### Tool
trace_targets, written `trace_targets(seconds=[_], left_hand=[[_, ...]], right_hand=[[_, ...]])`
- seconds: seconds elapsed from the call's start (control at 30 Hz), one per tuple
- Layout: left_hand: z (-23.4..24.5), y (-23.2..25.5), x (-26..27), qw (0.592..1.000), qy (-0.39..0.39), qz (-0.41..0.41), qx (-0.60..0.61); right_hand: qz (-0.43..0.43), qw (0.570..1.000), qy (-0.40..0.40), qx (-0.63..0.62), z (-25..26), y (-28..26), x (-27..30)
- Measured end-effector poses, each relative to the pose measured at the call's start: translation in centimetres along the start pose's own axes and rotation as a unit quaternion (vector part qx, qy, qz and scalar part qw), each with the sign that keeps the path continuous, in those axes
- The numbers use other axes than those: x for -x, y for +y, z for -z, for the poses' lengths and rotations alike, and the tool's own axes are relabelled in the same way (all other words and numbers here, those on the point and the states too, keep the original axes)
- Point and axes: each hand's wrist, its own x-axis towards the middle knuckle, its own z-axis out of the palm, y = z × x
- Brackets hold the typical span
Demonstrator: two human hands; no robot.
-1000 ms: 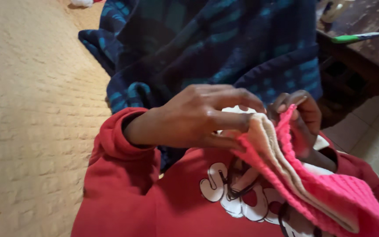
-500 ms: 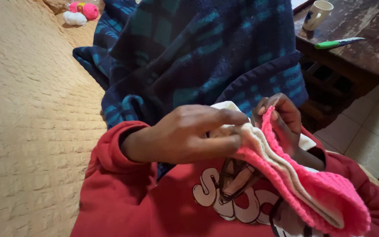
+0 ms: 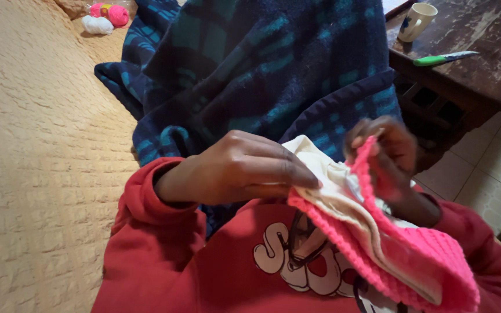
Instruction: The person knits a pink fabric using knitting needles and yarn while lying down. They periodically stretch the knitted piece to check its progress and continue knitting.
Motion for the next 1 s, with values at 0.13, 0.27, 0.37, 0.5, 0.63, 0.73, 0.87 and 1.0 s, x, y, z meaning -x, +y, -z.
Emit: trace_targets(seconds=[0.13,0.27,0.37,0.5,0.63,0.73,0.87,1.0], left_hand=[[-0.3,-0.1,-0.5,0.997,-0.003,0.026,0.074],[-1.1,-0.6,-0.3,0.972,0.032,0.103,0.209],[-2.7,-1.4,0.3,0.942,0.11,0.143,0.282],[-3.9,-2.4,0.4,0.912,0.17,0.136,0.348],[-3.8,-2.0,-0.3,0.944,0.166,0.113,0.263],[-3.3,-1.7,-0.8,0.976,0.145,0.118,0.109],[-3.6,-1.7,-1.1,0.983,0.131,0.106,0.079],[-3.9,-1.8,-1.0,0.972,0.136,0.132,0.142]], right_hand=[[0.044,0.993,-0.084,0.07,-0.7,-3.1,-2.6],[0.082,0.97,-0.18,0.139,-2.4,-3.4,-4.6],[0.084,0.971,-0.178,0.133,-3.2,-3.0,-4.8],[0.098,0.976,-0.164,0.104,-3.2,-1.9,-4.7],[0.081,0.991,-0.103,0.007,-4.1,-0.8,-3.9],[0.087,0.992,-0.07,-0.055,-5.1,-0.5,-3.3],[0.12,0.991,-0.062,0.023,-4.8,-1.2,-3.3],[0.156,0.976,-0.018,0.151,-4.3,-1.7,-2.8]])
